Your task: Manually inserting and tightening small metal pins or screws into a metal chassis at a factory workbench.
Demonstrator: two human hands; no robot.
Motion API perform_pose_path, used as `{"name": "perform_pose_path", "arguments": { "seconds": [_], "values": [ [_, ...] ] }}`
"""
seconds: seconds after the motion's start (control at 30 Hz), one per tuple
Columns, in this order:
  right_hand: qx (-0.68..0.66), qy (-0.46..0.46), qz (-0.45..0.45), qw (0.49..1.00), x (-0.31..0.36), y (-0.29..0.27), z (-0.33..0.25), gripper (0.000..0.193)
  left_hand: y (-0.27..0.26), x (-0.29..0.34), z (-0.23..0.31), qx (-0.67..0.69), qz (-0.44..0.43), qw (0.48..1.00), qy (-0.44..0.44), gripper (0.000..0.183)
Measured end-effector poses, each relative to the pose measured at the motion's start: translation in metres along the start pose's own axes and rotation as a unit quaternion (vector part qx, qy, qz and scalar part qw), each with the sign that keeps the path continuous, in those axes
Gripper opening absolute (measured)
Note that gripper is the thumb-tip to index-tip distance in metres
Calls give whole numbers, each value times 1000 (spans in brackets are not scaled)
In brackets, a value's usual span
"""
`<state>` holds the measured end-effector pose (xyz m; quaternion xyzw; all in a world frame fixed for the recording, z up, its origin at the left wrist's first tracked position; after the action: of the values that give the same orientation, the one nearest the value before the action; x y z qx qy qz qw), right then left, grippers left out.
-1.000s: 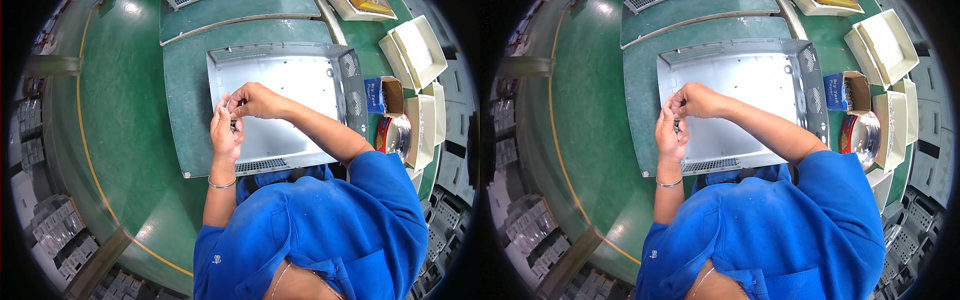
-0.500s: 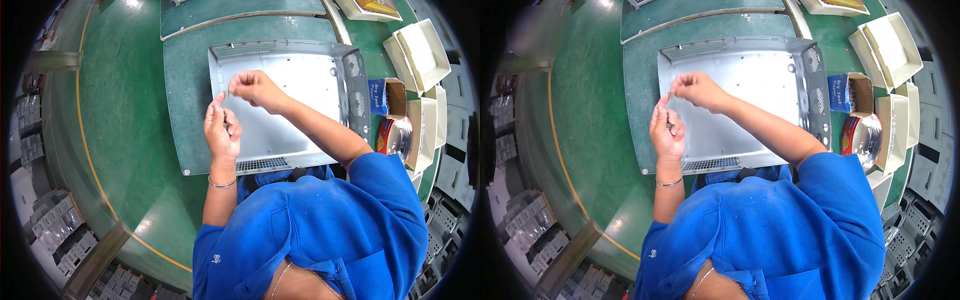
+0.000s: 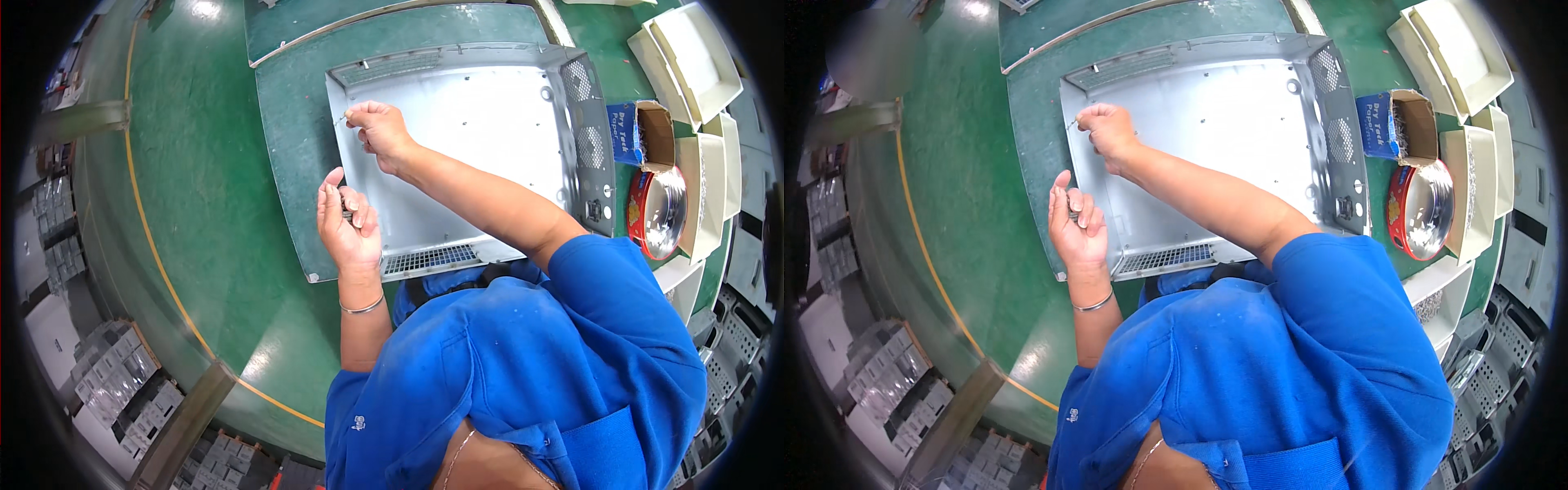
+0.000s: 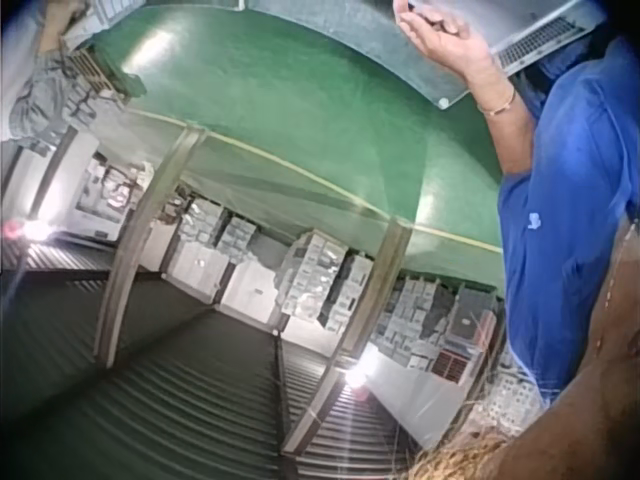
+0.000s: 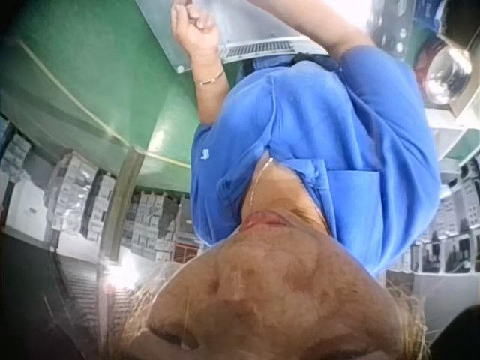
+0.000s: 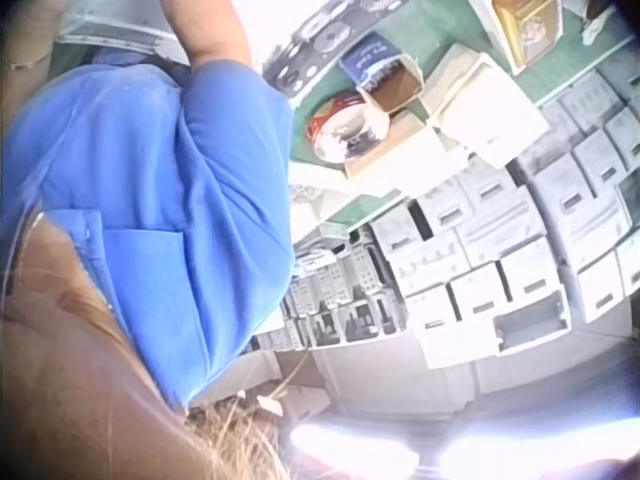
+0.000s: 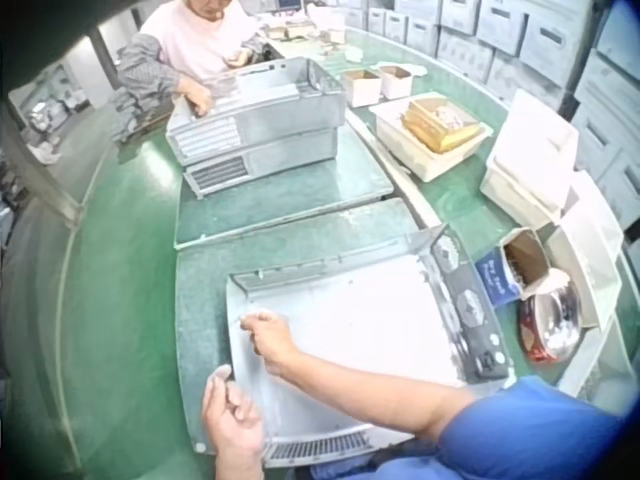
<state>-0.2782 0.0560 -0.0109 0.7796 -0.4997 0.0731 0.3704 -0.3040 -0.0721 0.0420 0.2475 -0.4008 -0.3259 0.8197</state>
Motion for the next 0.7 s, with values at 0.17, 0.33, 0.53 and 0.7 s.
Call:
{"name": "perform_pose_path", "arguments": {
  "seconds": [0.17, 0.33, 0.53, 0.7],
  "values": [
    [-19, 7, 19, 1000, 1, 3, 4, 4, 1, -2, -1, 4, -6, 1000, -3, 23],
    [16, -17, -4, 1000, 4, 5, 5, 4, -1, -2, 1, 11, -8, 1000, 0, 23],
    [124, -73, -17, 989, -1, 7, 1, 6, -2, -2, 1, 6, -10, 1000, -4, 23],
    [138, -88, -21, 986, -5, 9, 6, 7, -2, 0, 2, 5, 2, 1000, -4, 24]
  ]
}}
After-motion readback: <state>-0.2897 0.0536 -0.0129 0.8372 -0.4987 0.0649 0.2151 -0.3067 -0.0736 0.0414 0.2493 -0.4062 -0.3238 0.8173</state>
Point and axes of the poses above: each hand's wrist, its own x-axis away from the middle knuckle, its own y-axis out of the palm, z = x × y, the point moved 5 cm from there along -x, towards the middle knuckle, and after that the axes turned 7 degrees about -y, right-handed, at the moved point
